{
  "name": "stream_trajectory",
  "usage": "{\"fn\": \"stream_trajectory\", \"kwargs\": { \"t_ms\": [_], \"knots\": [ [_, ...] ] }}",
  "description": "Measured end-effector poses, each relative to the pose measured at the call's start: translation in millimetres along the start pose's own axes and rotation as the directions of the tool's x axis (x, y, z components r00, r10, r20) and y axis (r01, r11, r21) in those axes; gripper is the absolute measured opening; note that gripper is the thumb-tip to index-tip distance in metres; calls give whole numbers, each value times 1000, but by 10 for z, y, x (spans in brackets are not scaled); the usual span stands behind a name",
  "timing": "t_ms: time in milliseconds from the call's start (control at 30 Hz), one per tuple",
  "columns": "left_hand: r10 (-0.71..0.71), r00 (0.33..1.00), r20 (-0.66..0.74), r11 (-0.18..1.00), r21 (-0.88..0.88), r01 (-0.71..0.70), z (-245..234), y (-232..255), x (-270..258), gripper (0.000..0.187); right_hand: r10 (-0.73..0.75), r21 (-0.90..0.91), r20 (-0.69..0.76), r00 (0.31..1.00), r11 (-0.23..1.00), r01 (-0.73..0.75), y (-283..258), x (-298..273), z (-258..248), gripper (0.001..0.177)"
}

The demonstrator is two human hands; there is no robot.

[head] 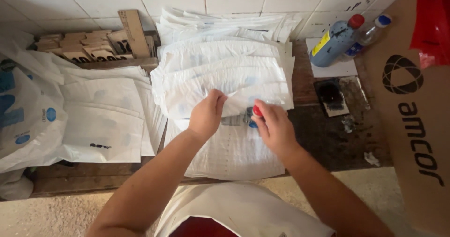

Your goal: Stamping a stack of plastic bags using a manual hand stamp.

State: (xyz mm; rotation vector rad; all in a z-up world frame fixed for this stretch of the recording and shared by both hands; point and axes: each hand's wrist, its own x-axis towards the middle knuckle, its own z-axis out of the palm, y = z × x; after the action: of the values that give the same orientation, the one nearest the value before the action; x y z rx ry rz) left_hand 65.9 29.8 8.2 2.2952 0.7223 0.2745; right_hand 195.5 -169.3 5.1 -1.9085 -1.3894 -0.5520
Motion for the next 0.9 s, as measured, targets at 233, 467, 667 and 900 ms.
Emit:
{"fn": "stream_trajectory", "kwargs": {
  "t_ms": [233,467,667,900],
  "knots": [
    [487,806,-336,862,334,-381,65,120,-99,26,42,57,52,998,997,-45,30,92,-20,49],
    [474,834,283,800,257,-542,347,-134,-323,54,269,339,206,941,882,-327,176,289,-161,49],
    [394,818,420,826,229,-516,-14,-86,-317,50,609,469,257,751,601,-648,114,693,-1011,52],
    [466,774,429,755,263,-601,167,-174,-255,35,842,170,77,533,516,-840,469,850,-1558,52]
  ]
}}
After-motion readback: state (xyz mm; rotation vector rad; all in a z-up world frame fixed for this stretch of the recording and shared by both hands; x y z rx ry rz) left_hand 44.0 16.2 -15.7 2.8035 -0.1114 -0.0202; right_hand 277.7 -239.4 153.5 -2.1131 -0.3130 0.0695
